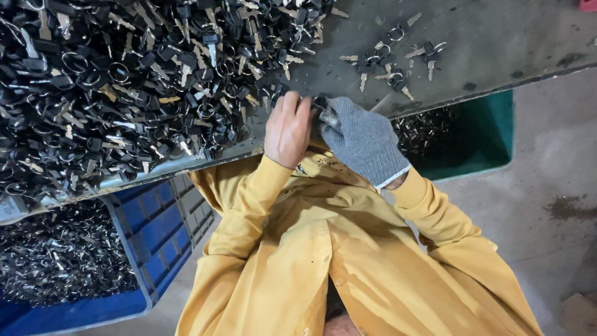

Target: The person picks keys one at a time from a large pile on the workbench and threads each key onto a metal key ring, setting completed rings with keys on the bench. They wear a glove on one hand and work through the pile continuously.

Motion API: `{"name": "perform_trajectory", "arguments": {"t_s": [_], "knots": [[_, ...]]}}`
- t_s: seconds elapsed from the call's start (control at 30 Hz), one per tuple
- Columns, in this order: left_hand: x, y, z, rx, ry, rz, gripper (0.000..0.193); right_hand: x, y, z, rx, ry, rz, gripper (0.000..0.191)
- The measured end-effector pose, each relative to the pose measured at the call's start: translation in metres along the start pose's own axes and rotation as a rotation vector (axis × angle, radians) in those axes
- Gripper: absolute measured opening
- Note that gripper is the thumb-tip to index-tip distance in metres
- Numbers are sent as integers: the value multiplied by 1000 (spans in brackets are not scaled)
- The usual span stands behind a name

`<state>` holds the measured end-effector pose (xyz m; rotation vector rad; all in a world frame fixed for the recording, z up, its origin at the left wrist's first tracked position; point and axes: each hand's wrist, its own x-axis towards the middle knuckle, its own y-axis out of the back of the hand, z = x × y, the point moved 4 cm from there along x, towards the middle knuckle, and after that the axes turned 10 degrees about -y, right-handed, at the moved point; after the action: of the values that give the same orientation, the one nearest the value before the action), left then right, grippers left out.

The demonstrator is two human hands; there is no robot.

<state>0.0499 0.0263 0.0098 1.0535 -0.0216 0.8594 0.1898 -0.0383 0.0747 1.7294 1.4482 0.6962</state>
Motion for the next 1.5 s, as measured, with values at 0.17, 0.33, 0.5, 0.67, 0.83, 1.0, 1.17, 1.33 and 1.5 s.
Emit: {"name": "perform_trajectory", "arguments": {"t_s": [0.17, 0.33, 0.5, 0.67, 0.83, 1.0, 1.17, 1.33, 1.5], "knots": [[-8, 2, -6, -37, 89, 17, 17, 4, -8, 2, -146, -125, -70, 28], [-18, 11, -8, -145, 117, 45, 17, 10, -9, -3, -184, -33, -57, 30], [-19, 8, -9, -170, 120, 61, 17, 16, -14, -10, -284, -27, -85, 30], [-18, 7, -9, -144, 89, 41, 20, 24, -18, -13, -341, -9, -141, 35], [-16, 15, -10, -216, 132, 127, 23, 20, -11, -11, -257, 19, -48, 34], [-16, 15, -10, -209, 174, 155, 21, 16, -11, -7, -229, -16, -136, 32], [-16, 13, -9, -175, 144, 134, 20, 19, -11, -8, -197, 51, -110, 27], [-15, 14, -12, -222, 174, 112, 19, 20, -17, -12, -364, 55, -91, 23], [-16, 15, -6, -135, 196, 121, 18, 24, -4, -5, -221, -10, -173, 29]]}}
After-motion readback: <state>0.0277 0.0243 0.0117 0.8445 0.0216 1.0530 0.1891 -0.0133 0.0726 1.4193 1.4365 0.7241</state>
